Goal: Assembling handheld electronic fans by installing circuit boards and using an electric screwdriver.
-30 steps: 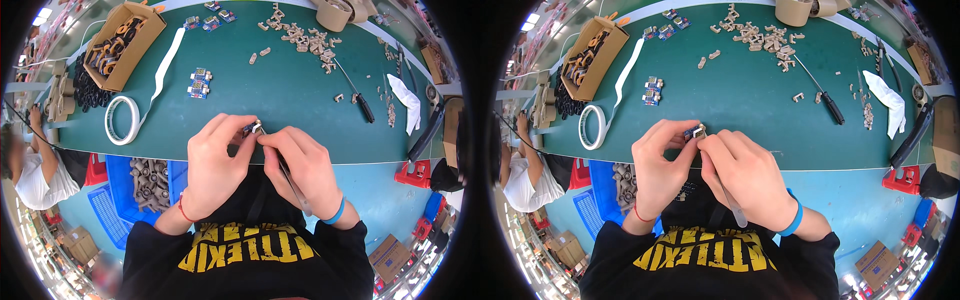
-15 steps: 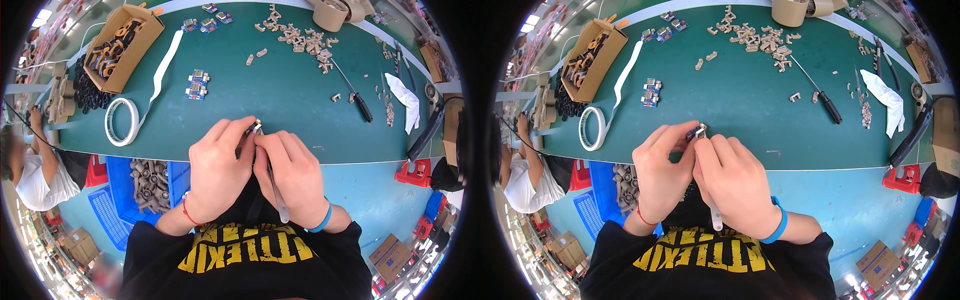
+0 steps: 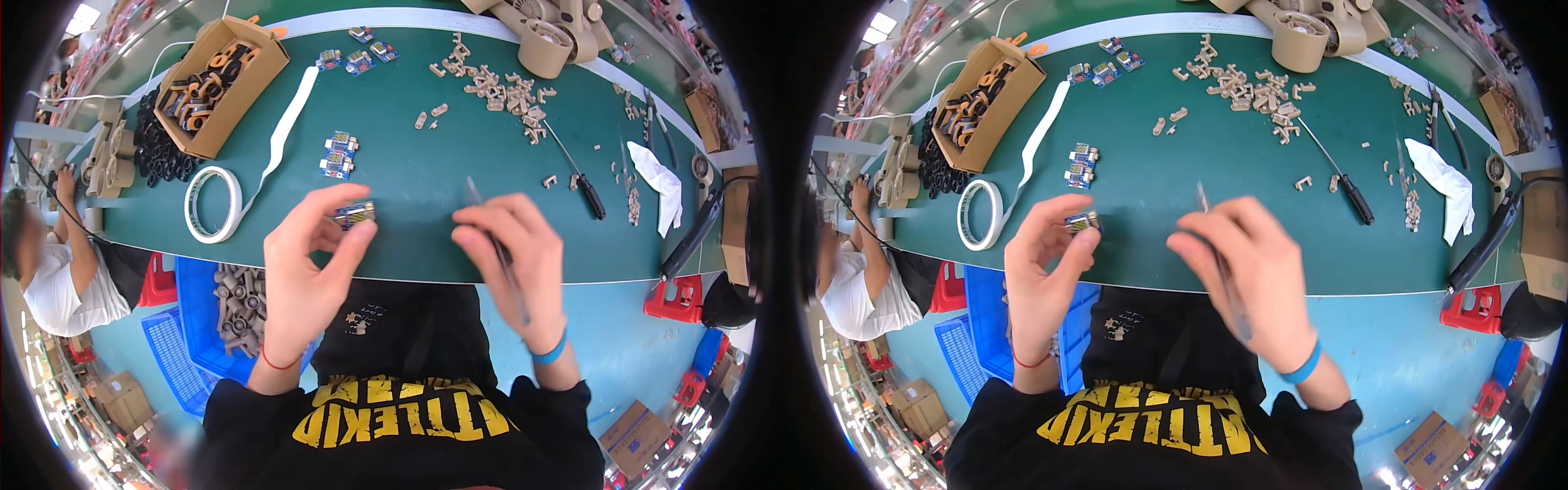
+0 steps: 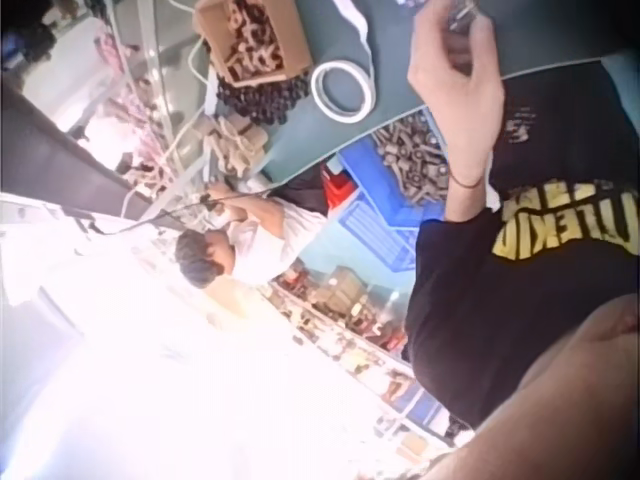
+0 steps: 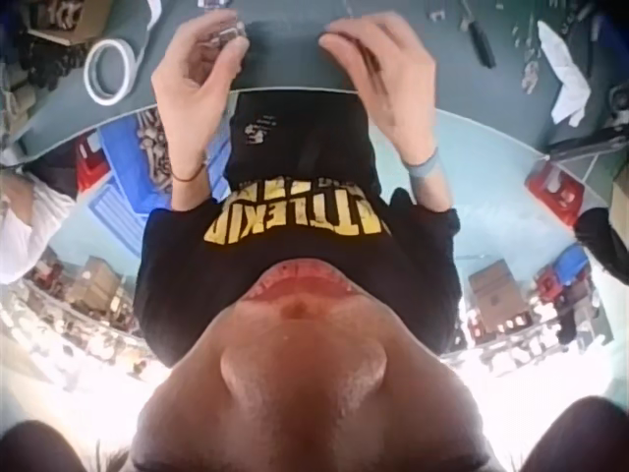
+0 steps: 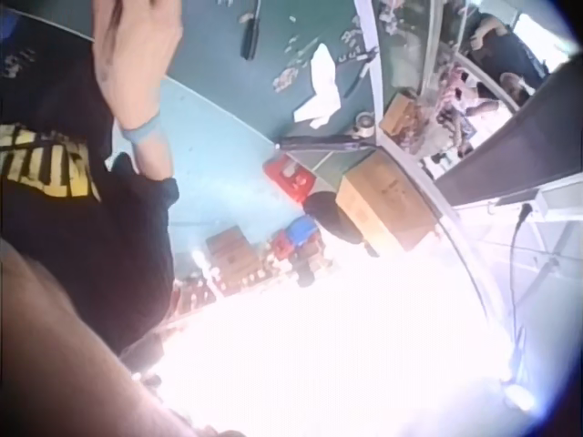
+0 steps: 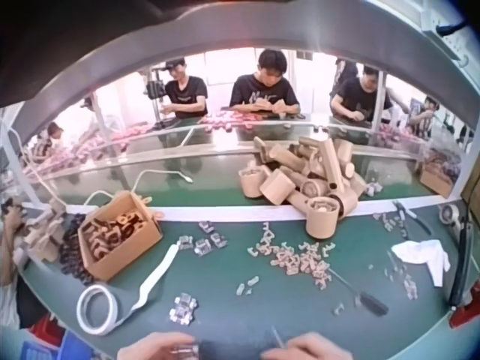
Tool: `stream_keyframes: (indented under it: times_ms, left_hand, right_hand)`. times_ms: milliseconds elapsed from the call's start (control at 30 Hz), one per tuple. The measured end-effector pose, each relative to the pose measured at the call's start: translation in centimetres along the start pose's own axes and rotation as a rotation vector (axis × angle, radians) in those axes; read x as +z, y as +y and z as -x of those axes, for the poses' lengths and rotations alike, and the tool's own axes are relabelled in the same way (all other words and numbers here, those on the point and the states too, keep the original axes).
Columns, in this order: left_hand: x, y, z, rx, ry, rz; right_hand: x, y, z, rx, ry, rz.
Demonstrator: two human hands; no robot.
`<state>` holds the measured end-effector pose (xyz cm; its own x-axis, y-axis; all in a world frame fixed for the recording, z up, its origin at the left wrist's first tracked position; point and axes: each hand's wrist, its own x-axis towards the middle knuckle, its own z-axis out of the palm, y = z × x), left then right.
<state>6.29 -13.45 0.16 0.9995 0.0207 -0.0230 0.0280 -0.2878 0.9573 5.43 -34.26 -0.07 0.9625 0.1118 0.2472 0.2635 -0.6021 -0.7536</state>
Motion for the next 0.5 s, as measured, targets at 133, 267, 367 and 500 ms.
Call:
stream_keyframes:
  times_ms: [133, 267, 367, 500]
  left_hand:
    - [-2.1, -1.6, -0.5, 0.062, 0.033, -0.139]
    - [-3.0, -2.2, -0.8, 0.157, 0.106, -0.354]
    - [-3.1, -2.5, -1.1, 0.185, 0.138, -0.456]
    - [-3.3, -3.9, -1.7, 0.318, 0.141, -0.5]
  right_hand:
    - [-0.7, 2.1, -4.8, -0.219, 0.016, 0.306]
    - [0.7, 3.4, -7.7, -0.426, -0.021, 0.47]
    - [1.6, 4.0, -8.3, -0.506, -0.031, 0.607]
    - [1.4, 3.7, -8.3, -0.45, -0.065, 0.609]
